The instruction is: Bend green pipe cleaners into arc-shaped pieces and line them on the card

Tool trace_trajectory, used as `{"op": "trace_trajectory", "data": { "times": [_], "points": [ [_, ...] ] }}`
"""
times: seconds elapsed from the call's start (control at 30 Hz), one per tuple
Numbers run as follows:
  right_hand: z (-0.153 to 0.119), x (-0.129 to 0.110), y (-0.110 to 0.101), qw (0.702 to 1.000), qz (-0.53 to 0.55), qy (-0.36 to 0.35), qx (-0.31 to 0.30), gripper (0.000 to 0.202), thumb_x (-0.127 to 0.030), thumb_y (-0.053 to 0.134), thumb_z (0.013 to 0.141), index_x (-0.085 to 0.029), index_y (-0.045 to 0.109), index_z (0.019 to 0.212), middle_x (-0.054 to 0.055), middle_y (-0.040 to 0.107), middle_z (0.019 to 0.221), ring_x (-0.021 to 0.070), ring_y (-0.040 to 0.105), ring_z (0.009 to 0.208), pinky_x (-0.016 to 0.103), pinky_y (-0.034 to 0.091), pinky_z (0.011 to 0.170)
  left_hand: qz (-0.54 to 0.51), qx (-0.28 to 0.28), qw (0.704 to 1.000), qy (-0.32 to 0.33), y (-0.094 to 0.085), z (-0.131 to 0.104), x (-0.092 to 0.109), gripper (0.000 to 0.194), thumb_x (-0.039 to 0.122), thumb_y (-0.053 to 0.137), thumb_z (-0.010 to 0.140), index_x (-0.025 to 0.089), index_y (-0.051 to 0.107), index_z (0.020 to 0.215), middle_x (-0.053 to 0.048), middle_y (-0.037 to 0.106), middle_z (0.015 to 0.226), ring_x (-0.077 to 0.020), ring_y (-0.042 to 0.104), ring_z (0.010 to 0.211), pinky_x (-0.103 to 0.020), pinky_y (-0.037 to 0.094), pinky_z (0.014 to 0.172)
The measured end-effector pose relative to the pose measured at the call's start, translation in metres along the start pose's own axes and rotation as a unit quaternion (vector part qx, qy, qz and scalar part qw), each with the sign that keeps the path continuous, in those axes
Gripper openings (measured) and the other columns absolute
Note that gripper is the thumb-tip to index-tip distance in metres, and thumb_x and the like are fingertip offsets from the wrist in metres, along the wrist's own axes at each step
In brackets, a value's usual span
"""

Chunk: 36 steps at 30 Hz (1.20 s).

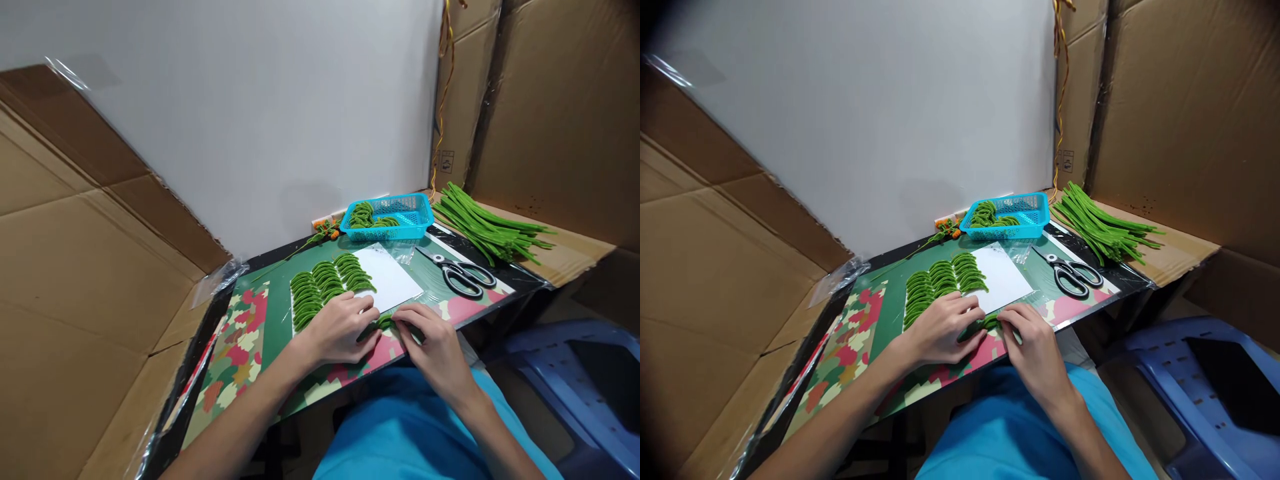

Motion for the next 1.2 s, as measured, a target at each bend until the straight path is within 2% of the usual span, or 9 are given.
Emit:
{"op": "trace_trajectory", "data": {
  "times": [0.1, 0.2, 0.33, 0.5, 0.67, 0.8, 0.93, 1.1, 1.2],
  "points": [
    [0.0, -0.001, -0.002, 1.0, 0.001, 0.004, -0.012, 0.019, -0.014, 0.058, 0.1, -0.024, 0.074, 0.102, 0.007, 0.077, 0.105, 0.0251, 0.073, 0.095, 0.037, 0.059, 0.082, -0.016, 0.009, 1.0, 0.004, 0.0, 0.001, 0.003, 0.026, 0.04, 0.06, 0.1, 0.017, 0.063, 0.113, -0.008, 0.07, 0.1, -0.0212, 0.066, 0.083, -0.035, 0.047, 0.075],
    [0.0, -0.002, -0.003, 1.0, -0.005, 0.007, -0.024, 0.019, -0.013, 0.058, 0.1, -0.024, 0.074, 0.104, 0.007, 0.077, 0.106, 0.025, 0.072, 0.096, 0.037, 0.058, 0.083, -0.021, 0.019, 1.0, 0.01, 0.005, 0.001, 0.005, 0.022, 0.033, 0.06, 0.102, 0.017, 0.061, 0.117, -0.009, 0.071, 0.109, -0.0216, 0.067, 0.088, -0.035, 0.048, 0.078],
    [0.001, -0.003, -0.005, 0.999, -0.006, 0.01, -0.042, 0.022, -0.013, 0.056, 0.102, -0.024, 0.073, 0.109, 0.008, 0.078, 0.108, 0.0254, 0.072, 0.099, 0.039, 0.058, 0.087, -0.026, 0.006, 1.0, 0.006, 0.013, 0.001, 0.004, 0.011, 0.023, 0.057, 0.103, 0.017, 0.061, 0.112, -0.007, 0.071, 0.099, -0.0216, 0.067, 0.086, -0.035, 0.047, 0.079],
    [0.002, -0.002, -0.005, 0.999, -0.014, 0.01, -0.049, 0.023, -0.017, 0.066, 0.097, -0.023, 0.072, 0.119, 0.008, 0.078, 0.112, 0.0272, 0.072, 0.105, 0.04, 0.059, 0.091, -0.035, 0.005, 0.999, -0.006, 0.015, 0.001, 0.004, 0.012, 0.018, 0.05, 0.106, 0.017, 0.062, 0.11, -0.007, 0.07, 0.094, -0.0213, 0.067, 0.083, -0.035, 0.048, 0.081],
    [0.001, -0.003, -0.006, 0.998, -0.01, -0.003, -0.056, 0.024, -0.017, 0.067, 0.098, -0.026, 0.073, 0.119, 0.007, 0.078, 0.112, 0.0268, 0.073, 0.105, 0.038, 0.06, 0.088, -0.16, 0.009, 0.986, -0.054, 0.006, 0.001, 0.006, 0.015, 0.016, 0.053, 0.104, 0.018, 0.063, 0.115, -0.007, 0.074, 0.103, -0.0212, 0.069, 0.093, -0.034, 0.049, 0.087],
    [0.0, -0.004, -0.006, 0.999, 0.023, -0.034, -0.014, 0.021, -0.018, 0.065, 0.102, -0.026, 0.074, 0.119, 0.005, 0.08, 0.11, 0.0237, 0.076, 0.101, 0.035, 0.061, 0.087, -0.298, 0.027, 0.949, -0.101, -0.002, 0.003, 0.008, 0.011, 0.019, 0.058, 0.102, 0.018, 0.064, 0.112, -0.005, 0.072, 0.102, -0.0171, 0.065, 0.088, -0.03, 0.05, 0.084],
    [0.0, -0.004, -0.008, 0.996, 0.06, -0.055, 0.043, 0.02, -0.017, 0.066, 0.101, -0.026, 0.076, 0.115, 0.006, 0.08, 0.111, 0.0228, 0.077, 0.101, 0.035, 0.063, 0.09, -0.423, 0.025, 0.89, -0.17, -0.008, 0.006, 0.008, 0.01, 0.026, 0.061, 0.103, 0.018, 0.066, 0.107, -0.002, 0.068, 0.096, -0.013, 0.059, 0.078, -0.026, 0.048, 0.074],
    [0.001, -0.005, -0.012, 0.994, 0.084, -0.051, 0.053, 0.018, -0.016, 0.065, 0.1, -0.026, 0.079, 0.108, 0.006, 0.08, 0.109, 0.0219, 0.078, 0.097, 0.033, 0.065, 0.082, -0.524, 0.031, 0.823, -0.216, -0.008, 0.008, 0.008, 0.018, 0.034, 0.067, 0.102, 0.017, 0.072, 0.106, -0.003, 0.069, 0.094, -0.0122, 0.057, 0.078, -0.025, 0.046, 0.071],
    [0.0, -0.007, -0.013, 0.994, 0.09, -0.041, 0.053, 0.016, -0.017, 0.066, 0.1, -0.026, 0.079, 0.104, 0.006, 0.08, 0.107, 0.0218, 0.079, 0.095, 0.032, 0.065, 0.079, -0.592, 0.039, 0.772, -0.229, -0.003, 0.007, 0.01, 0.026, 0.037, 0.078, 0.094, 0.015, 0.073, 0.106, -0.004, 0.071, 0.096, -0.0114, 0.06, 0.075, -0.025, 0.05, 0.072]
  ]
}}
Point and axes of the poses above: each hand's wrist, its own z-axis towards the middle knuckle, its own y-axis out of the palm, x = y × z, the point moved 1 cm from there along z, towards the middle knuckle
